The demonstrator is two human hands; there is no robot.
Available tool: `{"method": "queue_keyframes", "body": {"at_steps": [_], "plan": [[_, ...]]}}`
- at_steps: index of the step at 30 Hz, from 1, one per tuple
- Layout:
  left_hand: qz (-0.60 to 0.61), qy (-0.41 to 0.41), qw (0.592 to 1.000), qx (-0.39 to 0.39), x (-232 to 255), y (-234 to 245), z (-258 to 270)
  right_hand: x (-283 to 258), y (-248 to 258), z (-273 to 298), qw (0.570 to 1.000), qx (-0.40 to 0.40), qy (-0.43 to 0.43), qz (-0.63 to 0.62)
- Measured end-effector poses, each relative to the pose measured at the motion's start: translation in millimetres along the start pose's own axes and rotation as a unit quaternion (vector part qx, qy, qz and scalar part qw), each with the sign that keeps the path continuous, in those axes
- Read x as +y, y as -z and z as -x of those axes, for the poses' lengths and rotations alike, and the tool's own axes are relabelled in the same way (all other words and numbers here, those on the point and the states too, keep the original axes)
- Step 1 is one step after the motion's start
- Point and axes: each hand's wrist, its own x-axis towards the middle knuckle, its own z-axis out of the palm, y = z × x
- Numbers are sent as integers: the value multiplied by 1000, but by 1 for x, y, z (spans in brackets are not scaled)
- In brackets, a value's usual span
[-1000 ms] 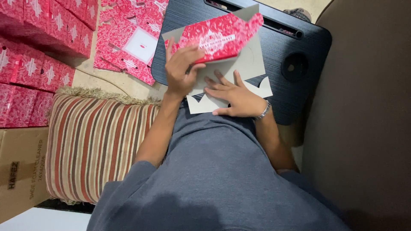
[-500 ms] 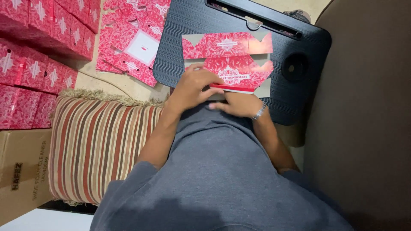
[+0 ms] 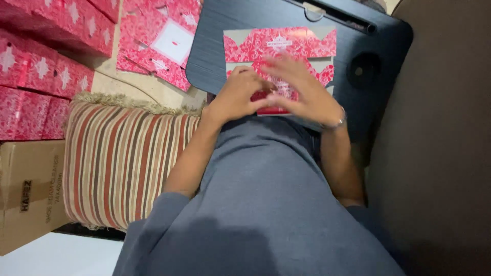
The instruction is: Assembling small decorative cardboard boxes from flat templates by folding and tucking flaps.
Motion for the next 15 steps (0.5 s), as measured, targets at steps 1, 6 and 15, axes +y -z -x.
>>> {"method": "queue_keyframes", "body": {"at_steps": [1,6,15], "plan": [[4,2,1000,-2,5,2,3,6,-6,1,1000,-2,-4,-2],[14,-15,999,-39,16,15,-2,37,-31,-1,969,-93,-123,195],[20,-19,1000,15,27,13,-6,24,-30,-6,953,-124,-138,242]]}}
